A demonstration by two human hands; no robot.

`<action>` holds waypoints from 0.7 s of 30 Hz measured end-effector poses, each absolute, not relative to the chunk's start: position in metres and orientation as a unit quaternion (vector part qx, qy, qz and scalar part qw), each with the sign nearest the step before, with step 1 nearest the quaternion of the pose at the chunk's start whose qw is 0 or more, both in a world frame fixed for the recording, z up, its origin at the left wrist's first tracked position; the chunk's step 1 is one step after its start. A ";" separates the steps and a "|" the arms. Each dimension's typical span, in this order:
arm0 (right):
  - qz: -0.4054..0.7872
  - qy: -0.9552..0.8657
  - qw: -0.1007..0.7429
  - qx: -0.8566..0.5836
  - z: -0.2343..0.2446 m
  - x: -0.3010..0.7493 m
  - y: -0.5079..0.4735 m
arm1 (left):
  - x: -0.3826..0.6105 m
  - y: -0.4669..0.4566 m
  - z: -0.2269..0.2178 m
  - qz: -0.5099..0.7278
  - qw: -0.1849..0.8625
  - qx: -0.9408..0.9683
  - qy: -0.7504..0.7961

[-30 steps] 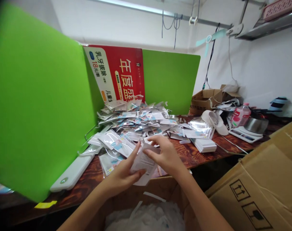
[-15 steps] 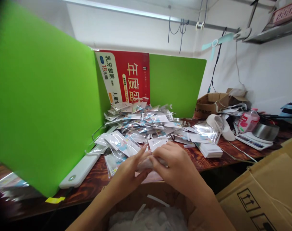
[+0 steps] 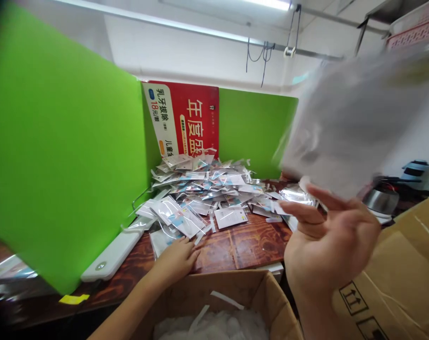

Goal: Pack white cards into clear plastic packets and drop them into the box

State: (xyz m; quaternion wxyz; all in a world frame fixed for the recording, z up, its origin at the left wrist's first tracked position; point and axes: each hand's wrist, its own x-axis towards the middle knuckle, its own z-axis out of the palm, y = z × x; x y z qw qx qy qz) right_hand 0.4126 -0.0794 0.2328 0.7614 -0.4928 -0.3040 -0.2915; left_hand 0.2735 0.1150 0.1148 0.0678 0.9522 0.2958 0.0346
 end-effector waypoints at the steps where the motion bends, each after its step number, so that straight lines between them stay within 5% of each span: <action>1: -0.293 -0.290 0.796 -0.444 0.236 0.409 -0.079 | 0.274 0.114 0.115 0.033 0.070 0.952 0.296; 3: -0.259 -0.277 0.833 -0.402 0.235 0.404 -0.073 | 0.275 0.113 0.115 0.026 0.076 0.950 0.302; 6: -0.144 -0.327 0.781 -0.513 0.219 0.401 -0.057 | 0.275 0.114 0.115 0.022 0.070 0.949 0.308; 11: -0.053 -0.466 0.598 -0.650 0.175 0.411 -0.022 | 0.276 0.116 0.113 0.037 0.037 0.956 0.288; 16: 0.022 -0.627 0.291 -0.722 0.123 0.422 0.005 | 0.278 0.126 0.097 0.035 0.024 0.971 0.235; 21: 0.056 -0.694 0.198 -0.690 0.087 0.423 0.024 | 0.280 0.132 0.079 0.062 0.020 0.966 0.248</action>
